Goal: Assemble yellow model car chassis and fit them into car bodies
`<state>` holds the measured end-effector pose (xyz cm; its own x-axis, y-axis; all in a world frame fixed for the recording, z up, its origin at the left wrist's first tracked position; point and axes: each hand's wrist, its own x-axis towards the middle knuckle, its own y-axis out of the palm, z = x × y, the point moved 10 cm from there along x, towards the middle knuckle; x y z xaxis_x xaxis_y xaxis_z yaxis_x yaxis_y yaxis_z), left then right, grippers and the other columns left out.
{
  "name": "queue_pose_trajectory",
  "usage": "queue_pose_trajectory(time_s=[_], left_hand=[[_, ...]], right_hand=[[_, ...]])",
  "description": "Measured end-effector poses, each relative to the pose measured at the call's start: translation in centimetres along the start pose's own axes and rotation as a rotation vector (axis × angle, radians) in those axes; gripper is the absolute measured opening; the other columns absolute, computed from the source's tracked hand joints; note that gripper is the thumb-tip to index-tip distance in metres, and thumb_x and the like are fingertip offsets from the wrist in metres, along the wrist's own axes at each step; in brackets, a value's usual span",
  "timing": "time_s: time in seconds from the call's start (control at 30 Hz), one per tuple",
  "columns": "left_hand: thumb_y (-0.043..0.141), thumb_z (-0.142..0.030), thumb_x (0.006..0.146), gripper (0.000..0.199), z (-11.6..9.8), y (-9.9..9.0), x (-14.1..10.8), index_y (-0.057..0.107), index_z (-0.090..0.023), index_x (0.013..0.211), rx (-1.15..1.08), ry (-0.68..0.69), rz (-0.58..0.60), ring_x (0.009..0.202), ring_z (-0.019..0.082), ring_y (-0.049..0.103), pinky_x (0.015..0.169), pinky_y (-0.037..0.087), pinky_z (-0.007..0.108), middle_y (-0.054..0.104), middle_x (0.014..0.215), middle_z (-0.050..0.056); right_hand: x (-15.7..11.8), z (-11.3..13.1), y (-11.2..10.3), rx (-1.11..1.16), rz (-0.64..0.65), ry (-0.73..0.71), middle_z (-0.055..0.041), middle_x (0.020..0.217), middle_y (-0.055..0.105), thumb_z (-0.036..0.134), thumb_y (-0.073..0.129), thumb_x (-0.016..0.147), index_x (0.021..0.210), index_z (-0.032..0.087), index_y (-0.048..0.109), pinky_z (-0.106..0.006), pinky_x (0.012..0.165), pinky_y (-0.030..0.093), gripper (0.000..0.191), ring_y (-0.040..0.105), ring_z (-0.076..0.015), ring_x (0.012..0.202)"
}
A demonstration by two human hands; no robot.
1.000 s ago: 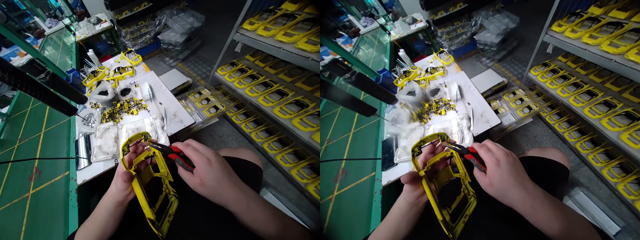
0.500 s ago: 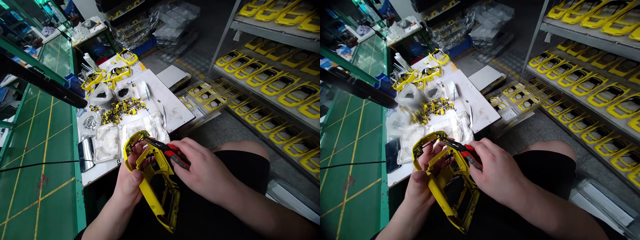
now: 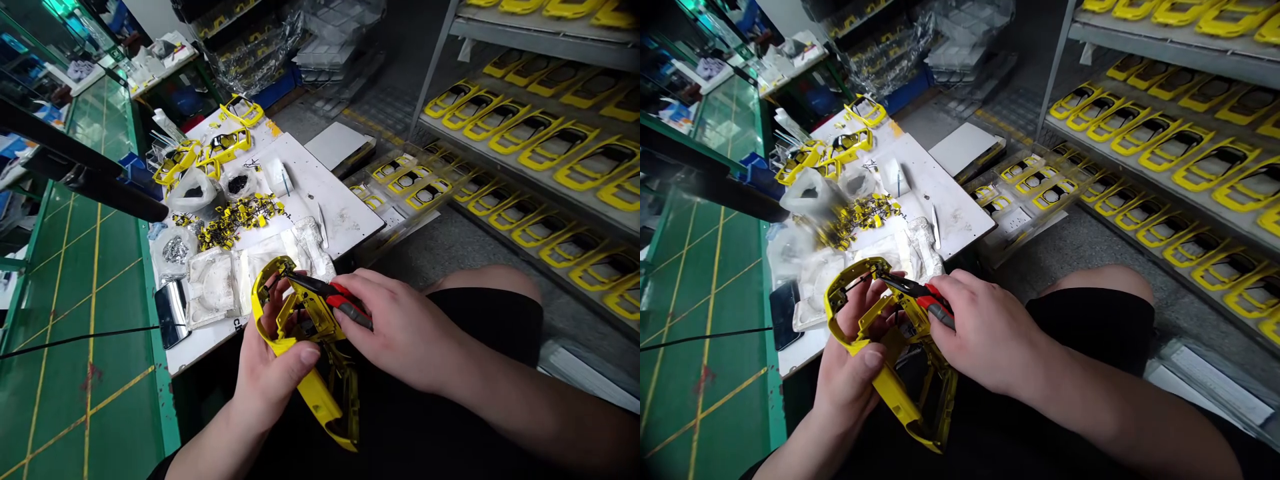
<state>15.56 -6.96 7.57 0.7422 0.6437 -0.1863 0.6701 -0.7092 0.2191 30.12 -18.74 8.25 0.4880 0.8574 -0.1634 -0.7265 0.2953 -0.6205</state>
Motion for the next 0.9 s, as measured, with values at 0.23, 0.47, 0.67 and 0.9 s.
queue_pose_trajectory(time_s=[0.23,0.47,0.67,0.9], left_hand=[[0.102,-0.046,0.081,0.072,1.2,0.6,0.2,0.073,-0.036,0.145,-0.036,-0.095,0.009,0.117,0.028,0.079,0.101,0.066,0.036,0.080,0.136,0.006],[0.105,-0.041,0.076,0.063,1.2,1.4,0.6,0.078,-0.032,0.132,-0.109,-0.153,-0.032,0.109,0.024,0.081,0.097,0.067,0.033,0.083,0.125,0.004],[0.105,-0.041,0.077,0.060,1.3,1.2,0.6,0.079,-0.032,0.130,-0.101,-0.150,-0.045,0.105,0.021,0.080,0.094,0.066,0.030,0.083,0.123,0.003],[0.104,-0.038,0.077,0.057,1.2,1.5,0.6,0.079,-0.031,0.128,-0.124,-0.153,-0.052,0.106,0.021,0.079,0.095,0.066,0.030,0.082,0.125,0.003]], right_hand=[[0.2,-0.3,0.2,-0.237,-0.001,0.008,-0.0017,0.113,0.080,0.029,0.065,0.102,0.129,0.031,0.070,-0.038,0.079,0.049,0.028,0.079,-0.0286,0.099],[0.3,0.0,0.4,-0.384,-0.036,-0.034,-0.0016,0.108,0.079,0.028,0.063,0.100,0.131,0.031,0.068,-0.039,0.068,0.038,0.031,0.079,-0.0293,0.088],[0.3,0.2,0.4,-0.461,-0.068,-0.064,-0.0036,0.111,0.079,0.028,0.065,0.099,0.138,0.029,0.067,-0.038,0.064,0.038,0.039,0.079,-0.0289,0.087],[0.3,0.2,0.9,-0.534,-0.085,-0.098,-0.0067,0.108,0.077,0.030,0.067,0.102,0.143,0.026,0.066,-0.037,0.063,0.039,0.041,0.078,-0.0278,0.085]])
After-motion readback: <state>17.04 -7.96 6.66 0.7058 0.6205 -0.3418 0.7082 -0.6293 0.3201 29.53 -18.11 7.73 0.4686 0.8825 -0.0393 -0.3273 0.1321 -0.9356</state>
